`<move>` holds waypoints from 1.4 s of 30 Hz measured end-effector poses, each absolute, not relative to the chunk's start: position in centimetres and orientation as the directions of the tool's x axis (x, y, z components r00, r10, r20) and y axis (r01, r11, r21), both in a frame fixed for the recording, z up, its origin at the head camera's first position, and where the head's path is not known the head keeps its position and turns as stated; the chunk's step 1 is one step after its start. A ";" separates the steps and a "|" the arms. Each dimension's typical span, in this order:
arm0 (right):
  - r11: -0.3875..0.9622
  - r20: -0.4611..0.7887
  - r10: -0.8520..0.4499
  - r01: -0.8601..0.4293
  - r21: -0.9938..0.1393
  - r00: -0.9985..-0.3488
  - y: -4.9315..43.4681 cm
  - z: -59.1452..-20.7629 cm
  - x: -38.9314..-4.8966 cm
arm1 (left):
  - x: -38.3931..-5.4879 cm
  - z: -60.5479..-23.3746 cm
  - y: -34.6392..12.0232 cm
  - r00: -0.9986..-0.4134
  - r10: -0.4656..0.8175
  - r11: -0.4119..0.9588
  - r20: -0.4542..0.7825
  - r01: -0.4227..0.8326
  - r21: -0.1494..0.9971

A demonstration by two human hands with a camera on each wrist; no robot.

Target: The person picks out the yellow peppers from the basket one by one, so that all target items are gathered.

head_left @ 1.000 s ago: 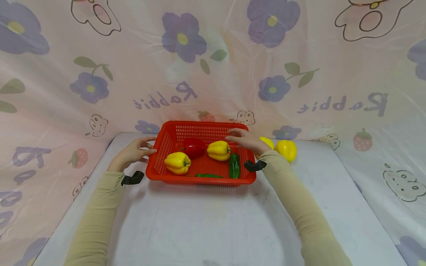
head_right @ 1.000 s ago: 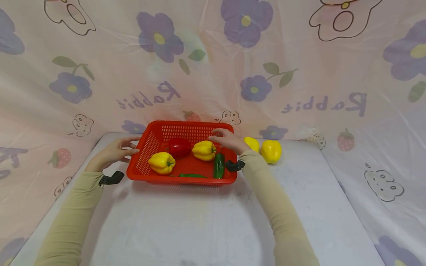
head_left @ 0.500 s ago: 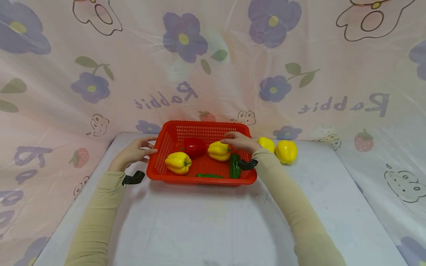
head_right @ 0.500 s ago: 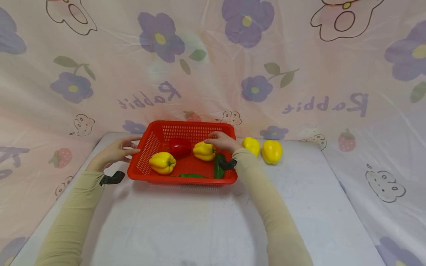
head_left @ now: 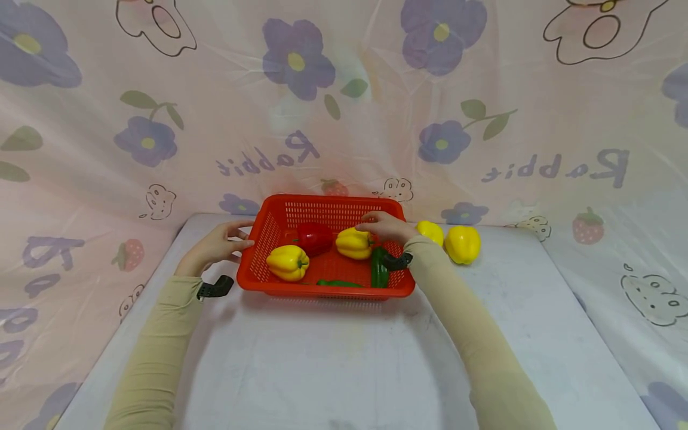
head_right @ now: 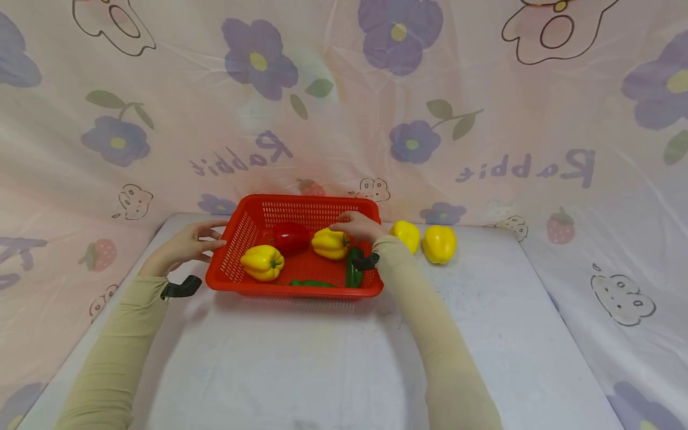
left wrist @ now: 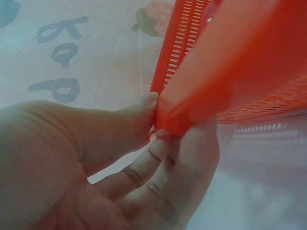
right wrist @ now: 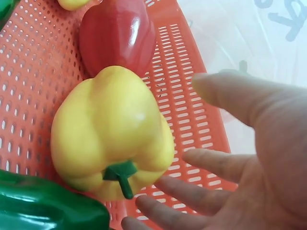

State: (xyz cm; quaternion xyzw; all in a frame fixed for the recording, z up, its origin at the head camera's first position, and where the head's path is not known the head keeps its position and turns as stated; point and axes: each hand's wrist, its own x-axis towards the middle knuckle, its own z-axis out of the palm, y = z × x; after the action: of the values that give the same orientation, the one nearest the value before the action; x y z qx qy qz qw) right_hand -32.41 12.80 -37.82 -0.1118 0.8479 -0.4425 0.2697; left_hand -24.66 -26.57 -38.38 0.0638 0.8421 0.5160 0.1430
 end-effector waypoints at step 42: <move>0.733 -0.406 -0.484 -0.106 -0.672 -0.775 12.5 -38.4 -33.1 | -24.8 -38.7 -26.7 -0.952 0.252 0.450 -0.174 -0.044 0.892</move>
State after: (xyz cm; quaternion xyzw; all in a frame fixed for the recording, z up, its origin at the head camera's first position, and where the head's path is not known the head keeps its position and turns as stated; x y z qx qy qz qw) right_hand -33.09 12.46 -38.43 -0.1667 0.8842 -0.3254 0.2909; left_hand -24.82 -26.73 -38.69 0.0621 0.8394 0.5209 0.1419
